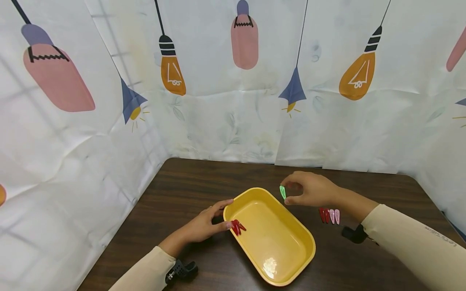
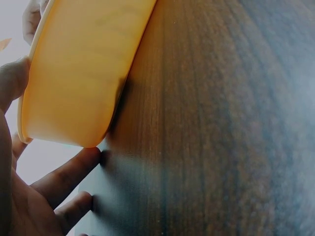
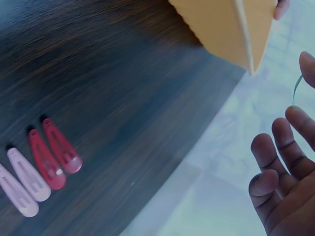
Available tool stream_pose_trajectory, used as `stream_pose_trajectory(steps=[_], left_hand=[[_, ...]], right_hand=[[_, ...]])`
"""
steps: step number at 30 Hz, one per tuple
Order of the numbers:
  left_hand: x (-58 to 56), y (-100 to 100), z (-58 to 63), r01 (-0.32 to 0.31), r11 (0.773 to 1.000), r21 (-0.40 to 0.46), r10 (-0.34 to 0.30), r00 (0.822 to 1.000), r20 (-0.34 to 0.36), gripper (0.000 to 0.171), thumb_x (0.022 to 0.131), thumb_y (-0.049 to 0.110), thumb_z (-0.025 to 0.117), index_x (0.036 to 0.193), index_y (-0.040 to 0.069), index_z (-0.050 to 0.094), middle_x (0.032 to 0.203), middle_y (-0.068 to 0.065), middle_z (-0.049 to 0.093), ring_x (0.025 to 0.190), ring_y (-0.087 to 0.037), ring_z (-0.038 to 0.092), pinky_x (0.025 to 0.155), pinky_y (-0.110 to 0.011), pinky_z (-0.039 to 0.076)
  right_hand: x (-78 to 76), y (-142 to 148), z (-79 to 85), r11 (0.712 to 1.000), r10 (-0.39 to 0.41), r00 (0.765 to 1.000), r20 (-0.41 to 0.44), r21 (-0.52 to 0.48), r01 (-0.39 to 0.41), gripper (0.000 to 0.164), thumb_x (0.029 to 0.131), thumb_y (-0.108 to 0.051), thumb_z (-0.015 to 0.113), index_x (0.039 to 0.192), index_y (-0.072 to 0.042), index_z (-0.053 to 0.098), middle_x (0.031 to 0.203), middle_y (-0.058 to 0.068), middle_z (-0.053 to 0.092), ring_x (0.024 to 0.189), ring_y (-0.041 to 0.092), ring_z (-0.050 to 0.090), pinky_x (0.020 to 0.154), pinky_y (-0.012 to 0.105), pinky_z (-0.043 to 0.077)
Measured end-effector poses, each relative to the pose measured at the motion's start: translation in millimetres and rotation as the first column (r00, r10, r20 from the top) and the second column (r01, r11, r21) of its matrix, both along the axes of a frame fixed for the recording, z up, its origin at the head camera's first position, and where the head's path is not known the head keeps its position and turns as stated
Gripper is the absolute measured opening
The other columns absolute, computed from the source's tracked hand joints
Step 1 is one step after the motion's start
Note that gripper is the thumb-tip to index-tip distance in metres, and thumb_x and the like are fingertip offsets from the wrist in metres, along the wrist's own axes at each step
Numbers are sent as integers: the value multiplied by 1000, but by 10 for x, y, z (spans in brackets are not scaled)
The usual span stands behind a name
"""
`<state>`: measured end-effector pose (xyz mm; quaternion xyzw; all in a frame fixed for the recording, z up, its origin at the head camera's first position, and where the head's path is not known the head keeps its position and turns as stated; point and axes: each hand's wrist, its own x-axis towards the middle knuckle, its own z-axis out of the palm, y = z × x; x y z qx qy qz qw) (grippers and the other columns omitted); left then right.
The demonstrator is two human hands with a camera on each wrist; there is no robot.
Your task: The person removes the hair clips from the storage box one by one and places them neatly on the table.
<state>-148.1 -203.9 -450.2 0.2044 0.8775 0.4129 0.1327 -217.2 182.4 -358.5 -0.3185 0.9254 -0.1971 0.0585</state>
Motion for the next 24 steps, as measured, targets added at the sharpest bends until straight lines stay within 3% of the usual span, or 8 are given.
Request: stream_pose_trajectory(steps=[24], left_hand=[[0, -3, 7, 20, 1000, 10, -20, 1000, -14, 68, 98, 48, 68, 157, 41, 35, 152, -1, 47, 131, -22, 55, 109, -65, 34]], right_hand=[[106, 591, -106, 996, -70, 997, -16, -60, 69, 58, 86, -62, 75, 125, -20, 68, 124, -1, 65, 110, 23, 66, 88, 47, 55]])
